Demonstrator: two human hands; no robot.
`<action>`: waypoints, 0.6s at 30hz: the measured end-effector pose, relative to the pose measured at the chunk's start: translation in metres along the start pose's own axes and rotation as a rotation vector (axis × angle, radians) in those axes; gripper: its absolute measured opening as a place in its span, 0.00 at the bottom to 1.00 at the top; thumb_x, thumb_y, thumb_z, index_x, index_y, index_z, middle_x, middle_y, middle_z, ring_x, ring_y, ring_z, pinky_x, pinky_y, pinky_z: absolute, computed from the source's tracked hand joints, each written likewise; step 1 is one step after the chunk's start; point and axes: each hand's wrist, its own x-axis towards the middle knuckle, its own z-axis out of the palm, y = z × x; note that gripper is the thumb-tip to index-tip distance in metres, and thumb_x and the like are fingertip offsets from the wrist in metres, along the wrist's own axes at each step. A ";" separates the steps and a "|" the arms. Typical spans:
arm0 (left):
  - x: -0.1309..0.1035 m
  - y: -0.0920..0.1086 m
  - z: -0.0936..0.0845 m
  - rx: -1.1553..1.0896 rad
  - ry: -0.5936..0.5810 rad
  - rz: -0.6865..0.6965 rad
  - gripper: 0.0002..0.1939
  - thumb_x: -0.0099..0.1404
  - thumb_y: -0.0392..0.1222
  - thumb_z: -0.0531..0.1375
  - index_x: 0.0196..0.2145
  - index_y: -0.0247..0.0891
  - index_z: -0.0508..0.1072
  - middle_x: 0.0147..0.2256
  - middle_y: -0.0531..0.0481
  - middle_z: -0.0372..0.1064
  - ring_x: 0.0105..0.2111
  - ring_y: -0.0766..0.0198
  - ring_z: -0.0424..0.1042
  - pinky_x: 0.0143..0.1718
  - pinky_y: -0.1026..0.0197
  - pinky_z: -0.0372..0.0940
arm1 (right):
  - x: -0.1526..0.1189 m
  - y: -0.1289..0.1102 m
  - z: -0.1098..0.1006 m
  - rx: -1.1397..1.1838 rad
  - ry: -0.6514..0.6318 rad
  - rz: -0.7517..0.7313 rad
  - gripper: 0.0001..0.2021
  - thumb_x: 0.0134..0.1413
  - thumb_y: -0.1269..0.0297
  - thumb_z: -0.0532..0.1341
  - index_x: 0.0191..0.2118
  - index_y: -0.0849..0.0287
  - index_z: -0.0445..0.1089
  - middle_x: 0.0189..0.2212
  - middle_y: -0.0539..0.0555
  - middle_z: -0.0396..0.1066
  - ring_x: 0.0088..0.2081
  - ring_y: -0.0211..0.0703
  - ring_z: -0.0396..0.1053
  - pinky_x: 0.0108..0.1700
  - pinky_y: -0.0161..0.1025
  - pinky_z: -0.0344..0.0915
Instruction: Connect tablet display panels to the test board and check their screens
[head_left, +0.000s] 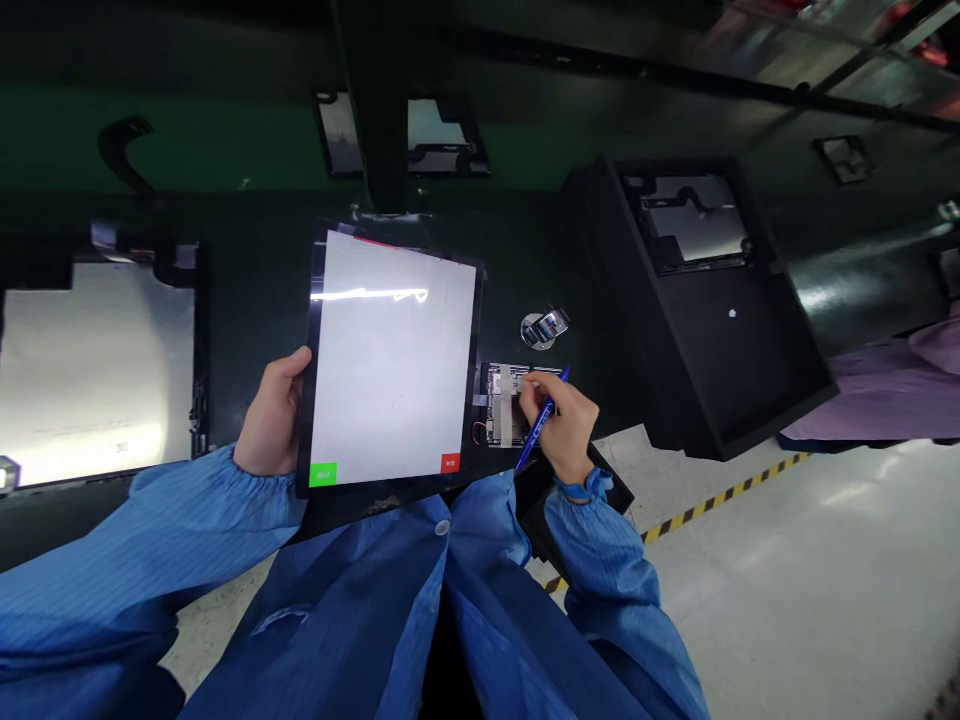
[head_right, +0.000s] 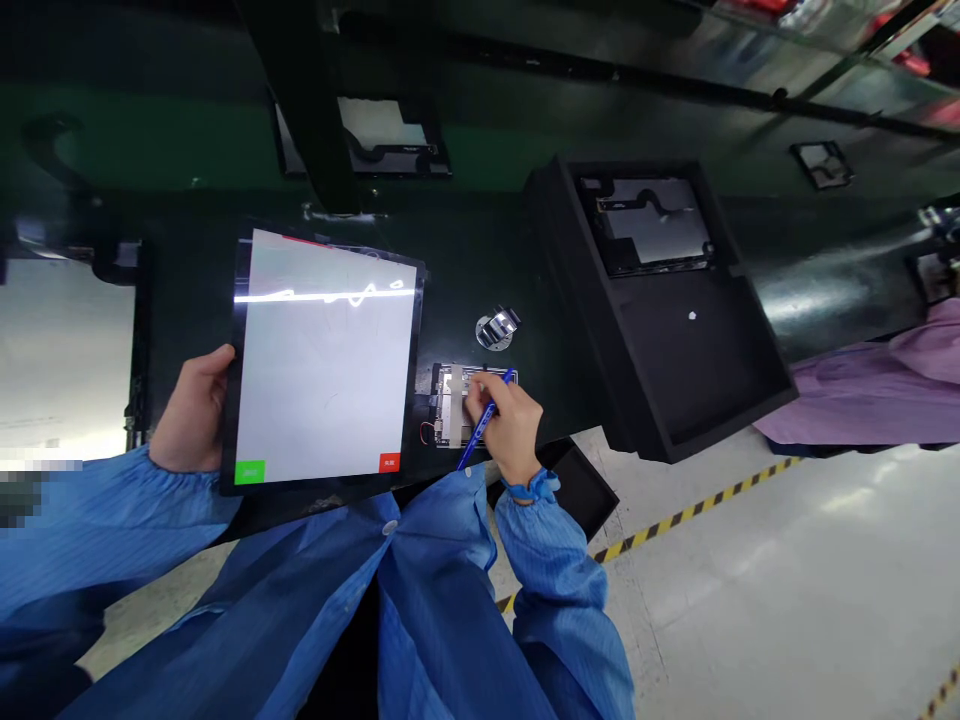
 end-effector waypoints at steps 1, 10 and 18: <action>0.000 0.000 0.000 -0.018 -0.015 -0.015 0.17 0.68 0.45 0.52 0.32 0.38 0.79 0.24 0.53 0.78 0.41 0.51 0.81 0.40 0.53 0.78 | 0.000 -0.008 -0.001 0.020 -0.068 0.018 0.07 0.61 0.62 0.60 0.38 0.56 0.73 0.23 0.48 0.71 0.27 0.38 0.70 0.34 0.34 0.64; -0.004 0.002 0.001 -0.095 -0.063 -0.080 0.20 0.68 0.46 0.51 0.49 0.40 0.77 0.34 0.53 0.81 0.50 0.53 0.78 0.50 0.51 0.75 | 0.032 -0.053 -0.006 -0.369 -0.528 0.180 0.09 0.49 0.61 0.62 0.37 0.56 0.67 0.26 0.52 0.73 0.29 0.48 0.73 0.30 0.37 0.53; 0.000 0.006 -0.008 -0.042 0.009 -0.019 0.23 0.59 0.47 0.58 0.51 0.38 0.76 0.37 0.54 0.81 0.44 0.52 0.80 0.41 0.57 0.77 | 0.031 -0.041 -0.005 -0.200 -0.306 0.074 0.04 0.46 0.65 0.61 0.31 0.55 0.65 0.21 0.47 0.70 0.24 0.41 0.69 0.29 0.36 0.58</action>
